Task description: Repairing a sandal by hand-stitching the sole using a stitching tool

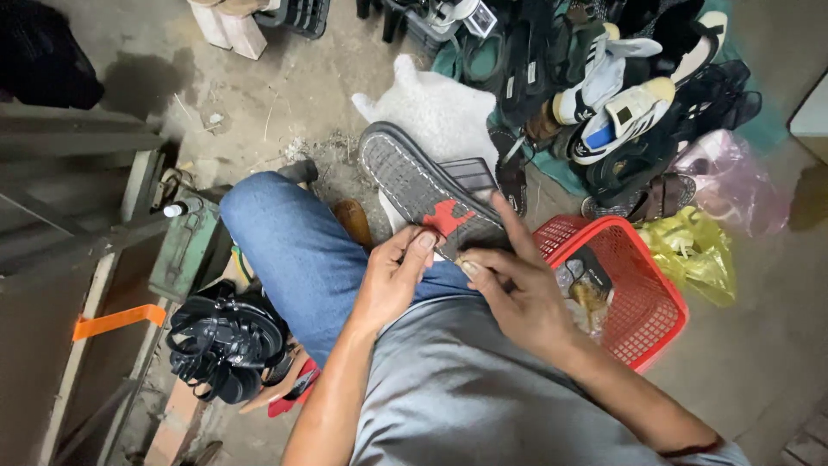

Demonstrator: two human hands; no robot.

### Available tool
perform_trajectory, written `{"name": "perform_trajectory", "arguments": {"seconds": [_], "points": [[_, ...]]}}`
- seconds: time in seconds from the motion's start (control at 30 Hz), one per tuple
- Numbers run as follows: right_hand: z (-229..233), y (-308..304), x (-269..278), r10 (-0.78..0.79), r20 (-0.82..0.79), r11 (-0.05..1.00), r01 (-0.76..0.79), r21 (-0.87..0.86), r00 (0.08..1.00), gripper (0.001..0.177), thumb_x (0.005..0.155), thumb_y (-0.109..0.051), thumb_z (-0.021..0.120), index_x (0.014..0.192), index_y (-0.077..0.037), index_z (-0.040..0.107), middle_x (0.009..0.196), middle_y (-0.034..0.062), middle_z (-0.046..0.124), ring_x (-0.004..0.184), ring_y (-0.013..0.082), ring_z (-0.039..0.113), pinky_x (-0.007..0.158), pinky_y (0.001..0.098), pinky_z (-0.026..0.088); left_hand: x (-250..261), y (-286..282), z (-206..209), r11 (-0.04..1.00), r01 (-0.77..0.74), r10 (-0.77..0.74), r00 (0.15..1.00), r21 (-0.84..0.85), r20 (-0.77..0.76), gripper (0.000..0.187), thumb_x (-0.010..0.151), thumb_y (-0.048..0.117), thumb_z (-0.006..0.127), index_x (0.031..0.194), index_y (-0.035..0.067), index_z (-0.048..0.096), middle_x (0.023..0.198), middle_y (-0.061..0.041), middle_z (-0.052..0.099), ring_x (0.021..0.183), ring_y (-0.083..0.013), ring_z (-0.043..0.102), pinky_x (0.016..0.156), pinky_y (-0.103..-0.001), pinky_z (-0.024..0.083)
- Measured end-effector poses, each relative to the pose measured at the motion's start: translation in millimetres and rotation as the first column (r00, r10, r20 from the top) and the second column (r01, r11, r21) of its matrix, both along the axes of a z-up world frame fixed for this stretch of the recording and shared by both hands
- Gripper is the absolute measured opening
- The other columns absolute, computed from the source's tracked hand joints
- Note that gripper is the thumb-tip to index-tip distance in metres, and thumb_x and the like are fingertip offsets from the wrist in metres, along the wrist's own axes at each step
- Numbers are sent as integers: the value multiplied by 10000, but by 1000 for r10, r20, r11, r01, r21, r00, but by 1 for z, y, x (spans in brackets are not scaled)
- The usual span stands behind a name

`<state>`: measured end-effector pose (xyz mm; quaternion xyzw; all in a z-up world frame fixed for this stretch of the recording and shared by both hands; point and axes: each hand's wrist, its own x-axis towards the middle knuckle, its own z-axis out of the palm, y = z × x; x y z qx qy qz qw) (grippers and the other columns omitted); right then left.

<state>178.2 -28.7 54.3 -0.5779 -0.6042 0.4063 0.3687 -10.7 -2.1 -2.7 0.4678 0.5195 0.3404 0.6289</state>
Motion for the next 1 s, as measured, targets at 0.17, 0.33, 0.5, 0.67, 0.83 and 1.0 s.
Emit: {"name": "perform_trajectory", "arguments": {"seconds": [0.17, 0.33, 0.5, 0.67, 0.83, 1.0], "points": [[0, 5, 6, 17, -6, 999, -17, -41, 1000, 116, 960, -107, 679, 1024, -83, 773, 1546, 166, 495, 897, 324, 778, 777, 395, 651, 0, 2, -5, 999, 34, -34, 996, -4, 78, 397, 1073, 306, 549, 760, 97, 674, 472, -36, 530, 467, -129, 467, 501, -263, 449], [15, 11, -7, 151, -20, 979, -146, 145, 988, 84, 926, -25, 692, 972, -17, 762, 1450, 241, 522, 1101, 375, 745, 964, 425, 621, -1, -11, -24, 997, -70, 76, 980, -40, 184, 371, 1066, 269, 566, 775, 69, 680, 456, -43, 545, 368, -94, 483, 420, -207, 414], [4, 17, -5, 243, 82, 955, -253, 154, 966, 114, 958, -75, 653, 1025, -48, 741, 1501, 227, 472, 1154, 357, 717, 995, 413, 589, 1, 1, -12, 994, -105, 107, 981, -21, 163, 388, 1072, 296, 543, 787, 67, 671, 439, -24, 486, 387, -87, 408, 422, -225, 364], [4, 14, -6, 303, 236, 925, -344, 159, 923, 118, 954, -92, 648, 1027, -84, 741, 1533, 219, 449, 1150, 321, 720, 973, 429, 601, 3, 5, -5, 982, -109, 141, 967, -151, 215, 442, 1049, 325, 555, 695, 67, 617, 451, -31, 447, 360, -101, 419, 382, -221, 355], [4, 6, -11, 254, 359, 937, -321, 138, 898, 126, 961, -133, 639, 1032, -130, 743, 1523, 164, 492, 1179, 262, 707, 953, 394, 591, 9, -5, -33, 973, -104, 147, 968, -204, 205, 484, 1041, 310, 551, 627, 64, 600, 432, -41, 417, 340, -119, 410, 373, -227, 339], [-1, 2, -12, 205, 367, 942, -285, 179, 907, 122, 963, -142, 649, 1031, -158, 749, 1526, 145, 507, 1186, 237, 707, 942, 368, 589, 20, 1, -12, 964, -138, 177, 971, -226, 163, 479, 1008, 306, 557, 590, 71, 573, 420, -42, 387, 341, -123, 389, 359, -235, 316]]}}
